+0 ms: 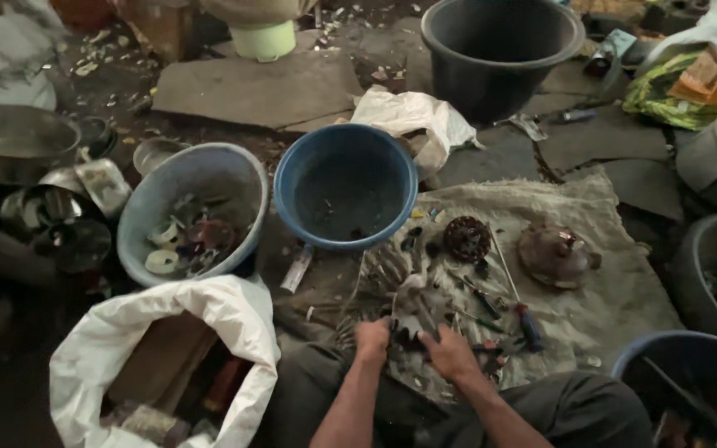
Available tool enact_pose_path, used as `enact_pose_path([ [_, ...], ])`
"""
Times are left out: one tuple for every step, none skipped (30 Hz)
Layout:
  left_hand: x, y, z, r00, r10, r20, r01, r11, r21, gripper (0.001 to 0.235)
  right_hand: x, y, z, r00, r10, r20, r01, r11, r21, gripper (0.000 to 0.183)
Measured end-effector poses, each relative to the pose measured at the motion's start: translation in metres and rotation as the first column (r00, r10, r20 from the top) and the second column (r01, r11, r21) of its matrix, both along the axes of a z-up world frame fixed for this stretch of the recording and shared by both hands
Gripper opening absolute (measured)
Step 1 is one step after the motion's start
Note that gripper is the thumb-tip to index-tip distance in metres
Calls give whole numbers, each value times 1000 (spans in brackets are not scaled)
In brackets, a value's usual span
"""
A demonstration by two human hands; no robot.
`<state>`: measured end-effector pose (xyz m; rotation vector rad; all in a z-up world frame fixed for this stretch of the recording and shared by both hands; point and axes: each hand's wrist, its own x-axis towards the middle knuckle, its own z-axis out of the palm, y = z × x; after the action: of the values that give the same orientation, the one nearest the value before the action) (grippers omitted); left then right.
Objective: The person sits on the ground and uses a hammer and chisel to chip away at a metal gear. They repeatedly strike the gear's teeth and inner rim, rotating the gear to access different areas. The person occasionally pauses to reposition the gear or adjust their grip on the tools.
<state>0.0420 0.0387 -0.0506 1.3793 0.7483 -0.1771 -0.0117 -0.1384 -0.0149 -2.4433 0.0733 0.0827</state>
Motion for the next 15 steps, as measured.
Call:
enact_pose_path([
  [-13, 1, -3, 999, -7, -32, 6, 999, -32, 36, -10, -7, -12, 980, -91, -179, 120, 980, 159, 54],
  [-23, 2, -3, 998, -15, -64, 11, 998, -64, 37, -19, -14, -21, 919, -149, -364, 262, 922, 285, 59],
  [-13, 3, 1, 997, -37, -62, 31, 995, -93, 39, -10, -21, -24, 837, -180, -516, 415, 824, 386, 65],
  [-9, 4, 4, 996, -57, -63, 43, 978, -202, 36, -8, -26, -25, 807, -201, -555, 479, 771, 418, 64],
  [-7, 3, 5, 995, -77, -69, 51, 948, -313, 33, -10, -32, -24, 771, -217, -599, 543, 716, 440, 65],
  [-6, 1, 6, 992, -98, -73, 59, 906, -419, 30, -9, -36, -20, 733, -228, -641, 603, 655, 456, 66],
  [-9, 1, 6, 984, -162, -75, 114, 893, -435, 25, -14, -39, -19, 780, -269, -565, 512, 793, 330, 65],
  [-11, 0, 7, 971, -225, -77, 168, 877, -451, 21, -19, -40, -17, 810, -297, -505, 439, 879, 187, 63],
  [-12, -2, 7, 955, -288, -76, 221, 856, -468, 20, -22, -41, -14, 835, -324, -446, 389, 919, 60, 62],
  [-15, -4, 8, 938, -333, -96, 258, 855, -450, 22, -26, -39, -10, 851, -344, -397, 375, 927, 0, 61],
  [-16, -5, 9, 920, -375, -113, 294, 853, -432, 24, -24, -35, -5, 868, -366, -335, 363, 929, -76, 60],
  [-17, -6, 10, 900, -415, -130, 331, 848, -414, 25, -23, -31, -1, 879, -394, -268, 367, 919, -146, 60],
  [-20, -7, 10, 891, -441, -105, 344, 808, -479, 27, -21, -26, 3, 934, -350, -64, 339, 930, -140, 60],
  [-25, -9, 10, 882, -466, -77, 355, 762, -541, 29, -16, -20, 5, 946, -270, 179, 293, 949, -117, 60],
  [-32, -12, 8, 871, -489, -52, 363, 711, -602, 32, -16, -16, 7, 852, -141, 504, 225, 968, -110, 57],
])
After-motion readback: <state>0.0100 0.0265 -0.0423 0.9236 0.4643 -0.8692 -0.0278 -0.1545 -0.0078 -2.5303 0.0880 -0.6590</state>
